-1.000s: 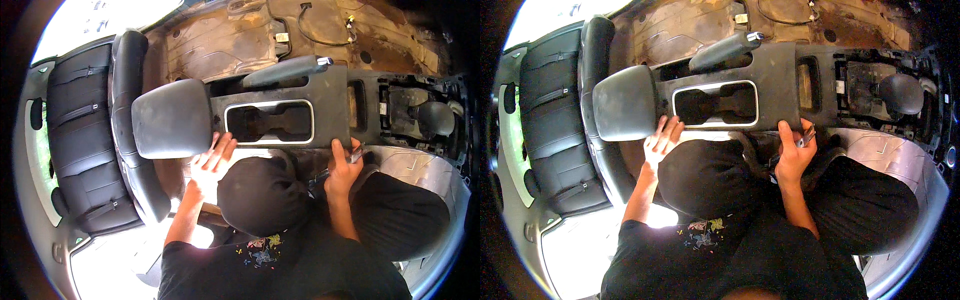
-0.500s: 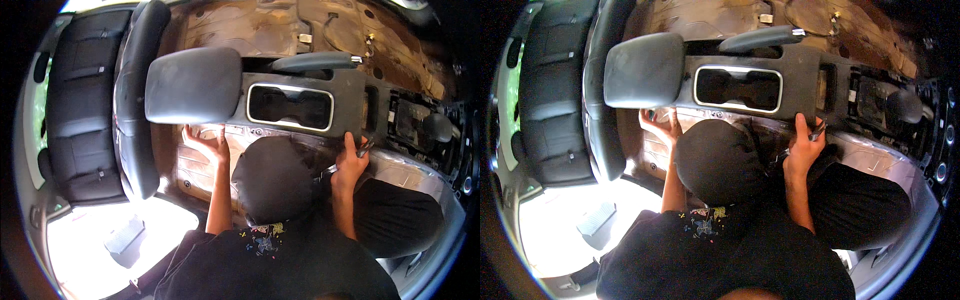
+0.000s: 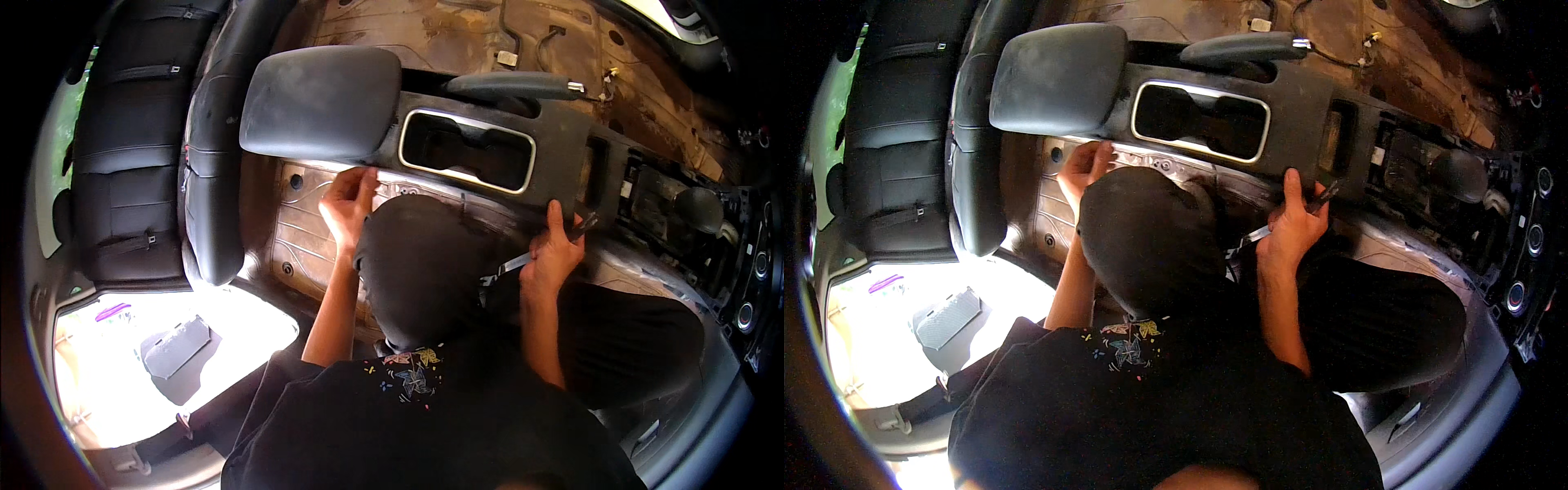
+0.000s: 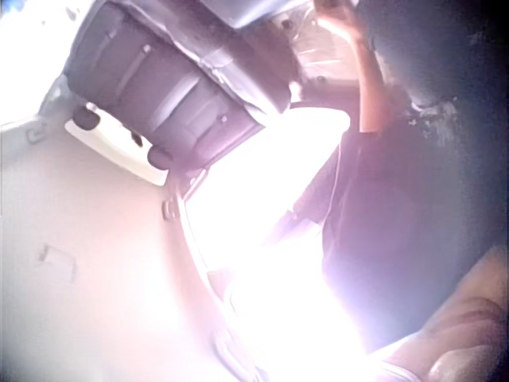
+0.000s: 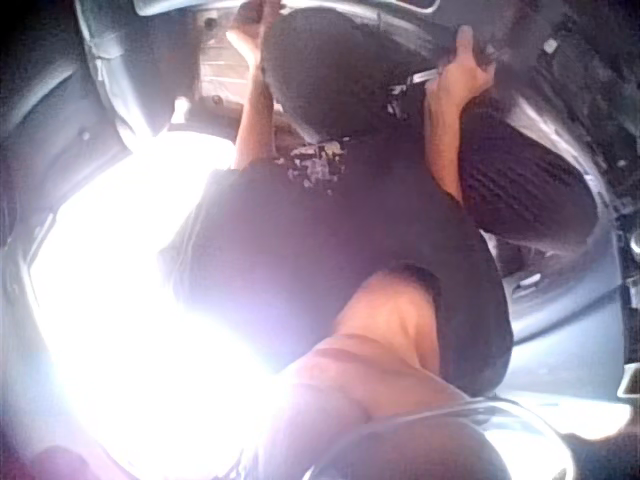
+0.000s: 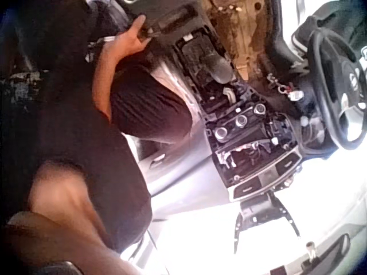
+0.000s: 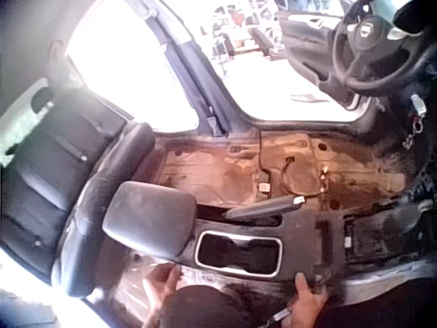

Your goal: The person sits on the car floor and uses a pry tool to detach the center console trim and gear shift cover. They remove the trim piece and set it aside, exposing the underlying components.

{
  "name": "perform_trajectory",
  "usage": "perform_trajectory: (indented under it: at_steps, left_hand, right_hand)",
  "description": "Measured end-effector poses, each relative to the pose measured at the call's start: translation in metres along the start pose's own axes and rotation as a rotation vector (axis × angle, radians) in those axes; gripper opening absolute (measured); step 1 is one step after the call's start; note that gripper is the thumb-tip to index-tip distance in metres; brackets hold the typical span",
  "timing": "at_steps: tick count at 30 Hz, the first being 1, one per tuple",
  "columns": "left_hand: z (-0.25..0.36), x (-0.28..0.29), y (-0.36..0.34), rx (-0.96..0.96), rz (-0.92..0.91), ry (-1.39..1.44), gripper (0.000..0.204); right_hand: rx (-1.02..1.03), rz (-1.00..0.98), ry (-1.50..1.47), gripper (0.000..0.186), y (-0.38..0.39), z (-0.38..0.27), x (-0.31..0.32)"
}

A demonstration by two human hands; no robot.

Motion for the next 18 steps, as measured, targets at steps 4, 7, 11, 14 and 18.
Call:
perform_trajectory:
  at_steps: [4,7,11,14,18]
  left_hand:
    - [0.066,-0.003,-0.016,-0.827,-0.016,-0.523,0.040]
    - [0.130,-0.034,-0.026,-0.857,-0.337,-1.059,0.088]
    - [0.118,-0.069,-0.049,-0.879,-0.471,-1.279,0.083]
    - [0.108,-0.089,-0.042,-0.830,-0.368,-1.524,0.080]
    - [0.097,-0.109,-0.049,-0.892,-0.256,-1.743,0.070]
  right_hand:
    - [-0.049,-0.023,-0.057,0.033,-0.007,-0.004,0.004]
    - [-0.030,-0.099,-0.076,0.026,-0.013,0.004,0.007]
    - [-0.057,-0.172,-0.046,0.024,-0.010,0.003,0.014]
    - [-0.049,-0.191,-0.006,0.023,-0.017,0.009,0.018]
    - [-0.031,-0.223,-0.038,0.022,-0.016,0.010,0.021]
Point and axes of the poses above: each hand's wrist, its own y-axis away from the middle knuckle, its own x-axis out of the back of the hand, z = x × y, the point moved 2 cm from there along -y, towards the middle knuckle, and after that the axes turned 15 degrees about y, right-handed, at the moved point
